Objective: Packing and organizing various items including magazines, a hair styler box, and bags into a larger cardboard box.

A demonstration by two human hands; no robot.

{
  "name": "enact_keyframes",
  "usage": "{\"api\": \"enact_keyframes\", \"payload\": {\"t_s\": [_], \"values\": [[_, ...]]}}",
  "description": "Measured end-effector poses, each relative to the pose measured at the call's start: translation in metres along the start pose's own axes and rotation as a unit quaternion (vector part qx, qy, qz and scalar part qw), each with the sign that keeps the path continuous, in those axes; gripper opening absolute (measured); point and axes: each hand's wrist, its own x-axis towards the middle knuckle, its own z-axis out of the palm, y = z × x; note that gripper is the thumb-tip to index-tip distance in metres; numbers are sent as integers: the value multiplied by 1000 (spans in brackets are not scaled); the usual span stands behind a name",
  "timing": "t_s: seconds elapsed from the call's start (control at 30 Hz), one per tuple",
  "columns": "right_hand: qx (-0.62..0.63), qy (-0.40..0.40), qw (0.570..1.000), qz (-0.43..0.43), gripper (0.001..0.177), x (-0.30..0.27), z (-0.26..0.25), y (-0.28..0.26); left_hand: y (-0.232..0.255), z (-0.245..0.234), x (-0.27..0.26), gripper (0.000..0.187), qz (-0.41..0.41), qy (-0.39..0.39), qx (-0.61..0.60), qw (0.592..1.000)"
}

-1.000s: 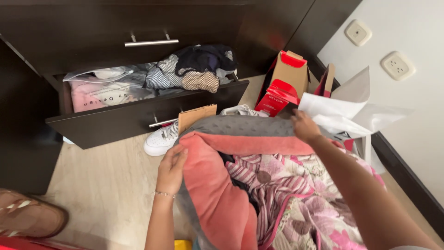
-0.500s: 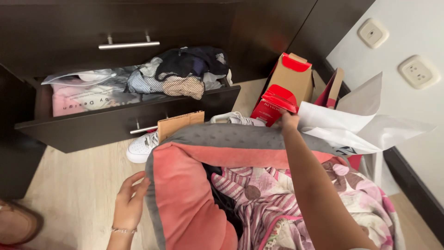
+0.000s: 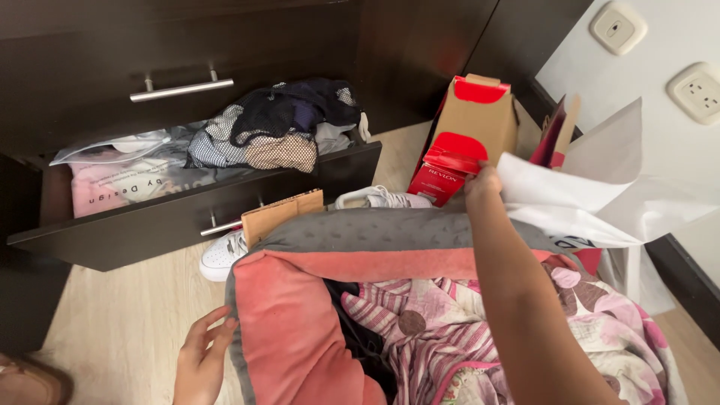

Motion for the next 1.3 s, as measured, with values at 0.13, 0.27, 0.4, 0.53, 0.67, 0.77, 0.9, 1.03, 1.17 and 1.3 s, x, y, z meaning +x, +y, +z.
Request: {"api": "enact_keyframes", "payload": {"t_s": [0.13, 0.27, 0.4, 0.53, 0.67, 0.77, 0.9, 1.03, 1.17, 1.3], "values": [[3, -25, 999, -25, 6, -114, 33, -31, -4, -13, 4, 44, 1, 4, -12, 1000], [-60, -174, 961, -205, 5, -231, 53, -38, 26, -17, 0, 41, -9, 16, -40, 999], [-243, -312, 768, -503, 5, -371, 78, -36, 55, -23, -7, 43, 7, 22, -107, 994], [-538, -228, 635, -505, 20, -436, 32, 18, 87, -28, -18, 50, 3, 15, -161, 987], [-367, -534, 500, -574, 43, -573, -2, 71, 96, -40, -24, 68, -35, -51, -336, 940], [-392, -554, 368, -636, 40, -662, -12, 91, 98, -53, -30, 75, -53, -94, -469, 876], [-432, -610, 351, -564, 46, -703, -35, 149, 75, -94, -29, 54, -48, -69, -427, 900], [-448, -671, 232, -544, 45, -697, -56, 163, 40, -138, -23, 36, -32, -16, -249, 968], [-530, -536, 450, -479, 80, -670, -54, 131, 41, -158, -32, 24, -31, 29, -206, 978], [-649, -281, 603, -368, 116, -633, -19, 102, 45, -155, -31, 21, -33, 32, -177, 983]]}}
